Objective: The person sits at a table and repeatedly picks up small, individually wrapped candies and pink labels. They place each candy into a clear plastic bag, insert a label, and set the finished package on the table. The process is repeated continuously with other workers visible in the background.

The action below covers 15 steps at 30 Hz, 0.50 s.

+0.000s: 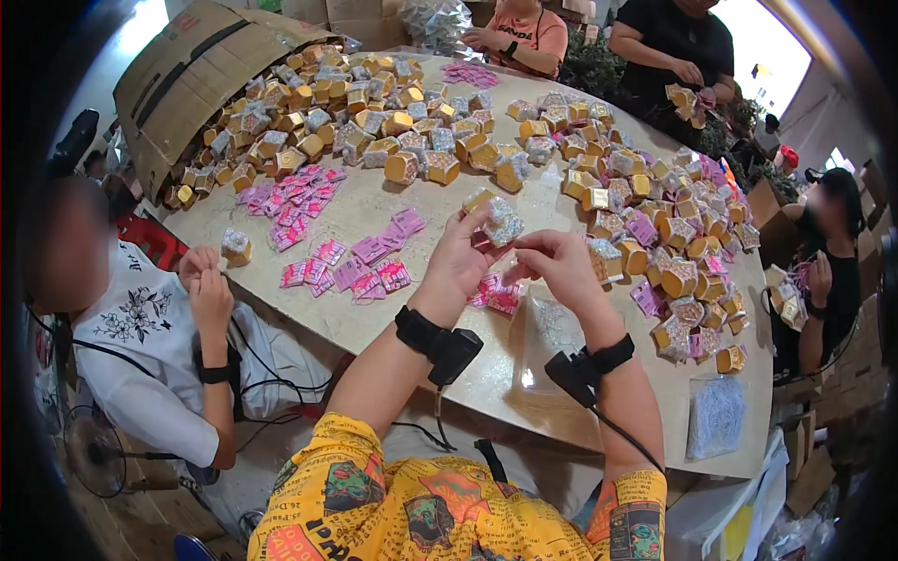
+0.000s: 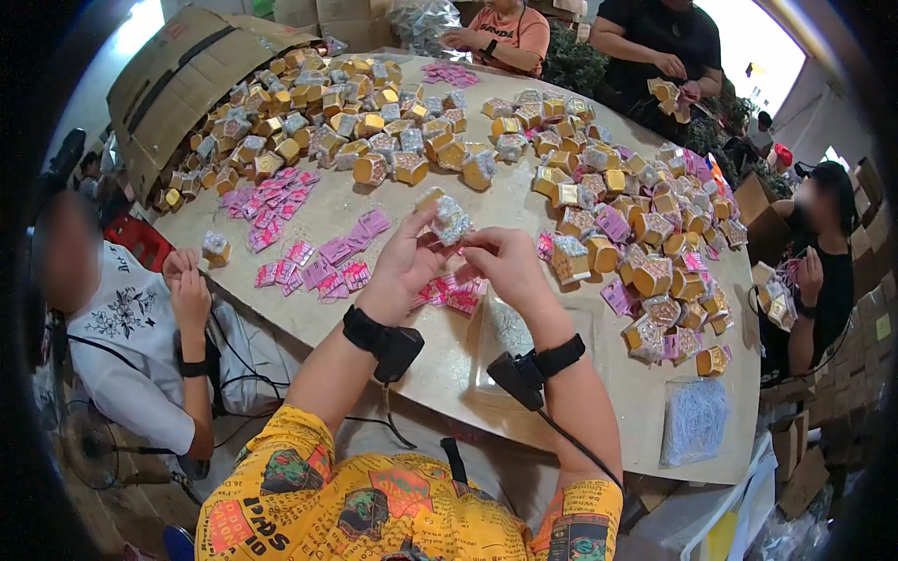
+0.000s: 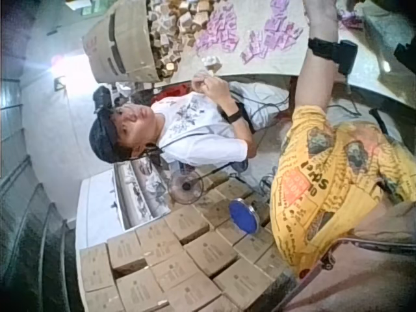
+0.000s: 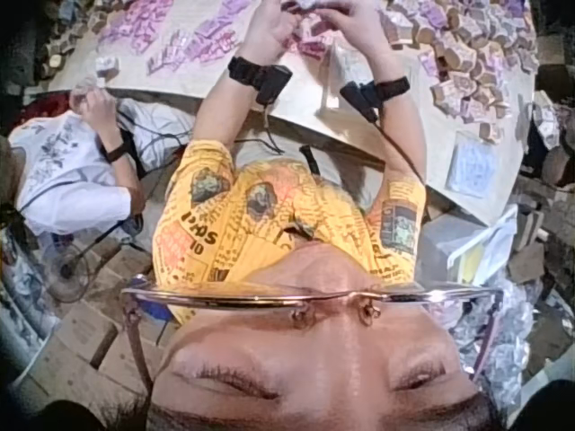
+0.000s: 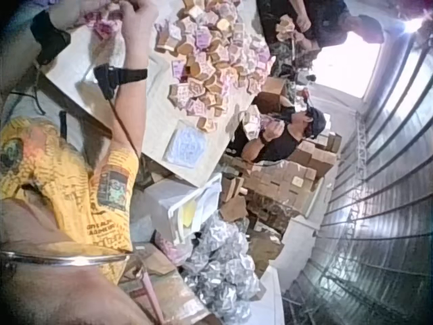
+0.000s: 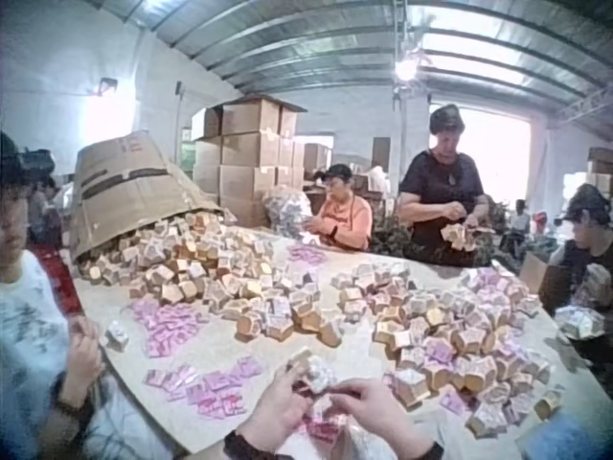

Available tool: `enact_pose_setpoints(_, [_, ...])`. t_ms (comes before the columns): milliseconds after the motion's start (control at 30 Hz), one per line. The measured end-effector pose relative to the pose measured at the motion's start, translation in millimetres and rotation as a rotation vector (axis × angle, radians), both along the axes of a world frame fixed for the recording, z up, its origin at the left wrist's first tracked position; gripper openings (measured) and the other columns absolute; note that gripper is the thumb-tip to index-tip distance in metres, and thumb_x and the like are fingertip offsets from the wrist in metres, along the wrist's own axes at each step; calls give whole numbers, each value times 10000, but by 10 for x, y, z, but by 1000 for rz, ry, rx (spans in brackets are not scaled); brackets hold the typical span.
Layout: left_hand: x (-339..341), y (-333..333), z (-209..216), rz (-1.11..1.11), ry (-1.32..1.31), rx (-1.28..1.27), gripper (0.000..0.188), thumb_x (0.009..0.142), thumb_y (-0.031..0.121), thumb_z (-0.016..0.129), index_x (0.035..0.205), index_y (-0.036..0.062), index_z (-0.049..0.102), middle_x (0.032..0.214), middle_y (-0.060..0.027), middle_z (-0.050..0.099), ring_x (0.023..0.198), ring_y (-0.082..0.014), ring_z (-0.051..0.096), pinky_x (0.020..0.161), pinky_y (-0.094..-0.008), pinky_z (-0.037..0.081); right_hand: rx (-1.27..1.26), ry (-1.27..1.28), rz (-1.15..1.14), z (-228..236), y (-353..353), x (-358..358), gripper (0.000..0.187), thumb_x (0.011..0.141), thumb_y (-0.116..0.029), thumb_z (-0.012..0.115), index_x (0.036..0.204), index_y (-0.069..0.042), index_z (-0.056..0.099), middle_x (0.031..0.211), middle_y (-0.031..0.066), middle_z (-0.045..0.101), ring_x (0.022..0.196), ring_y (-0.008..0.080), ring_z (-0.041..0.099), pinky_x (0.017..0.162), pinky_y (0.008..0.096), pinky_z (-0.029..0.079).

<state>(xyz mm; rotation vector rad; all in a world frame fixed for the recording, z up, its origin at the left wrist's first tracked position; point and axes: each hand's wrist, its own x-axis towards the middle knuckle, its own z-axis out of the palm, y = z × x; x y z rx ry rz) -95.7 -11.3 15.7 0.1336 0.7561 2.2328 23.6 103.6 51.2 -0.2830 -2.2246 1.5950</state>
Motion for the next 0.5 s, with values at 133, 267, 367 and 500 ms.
enact_pose_setpoints(133, [5, 1, -10, -88, -74, 26, 364, 864, 198, 682, 1153, 68, 502, 1086, -117, 573, 1015, -259, 592, 875, -450, 536, -160, -59, 73, 32, 101, 55, 159, 834, -111, 683, 827, 48, 668, 647, 40, 625, 543, 96, 578, 497, 234, 463])
enact_pose_setpoints(267, [78, -16, -40, -75, -75, 29, 363, 859, 210, 692, 1131, 35, 527, 1076, -135, 586, 992, -271, 613, 893, -441, 528, -280, -192, 54, 12, 126, 38, 147, 832, -117, 689, 812, 27, 670, 651, 47, 634, 546, 99, 595, 488, 226, 466])
enact_pose_setpoints(367, [122, -30, 15, -34, 47, -24, 370, 870, 216, 679, 1159, 62, 506, 1076, -109, 581, 993, -247, 606, 892, -429, 525, -409, -173, 106, -30, 120, 41, 154, 831, -130, 693, 815, 21, 667, 660, 46, 639, 554, 106, 609, 493, 230, 476])
enact_pose_setpoints(500, [90, -17, -36, -103, 98, -95, 397, 909, 255, 633, 1221, 88, 452, 1095, -84, 565, 989, -202, 578, 862, -390, 520, -430, -163, 17, -44, 158, -19, 130, 838, -120, 666, 818, 8, 659, 668, 59, 642, 559, 119, 616, 496, 244, 483])
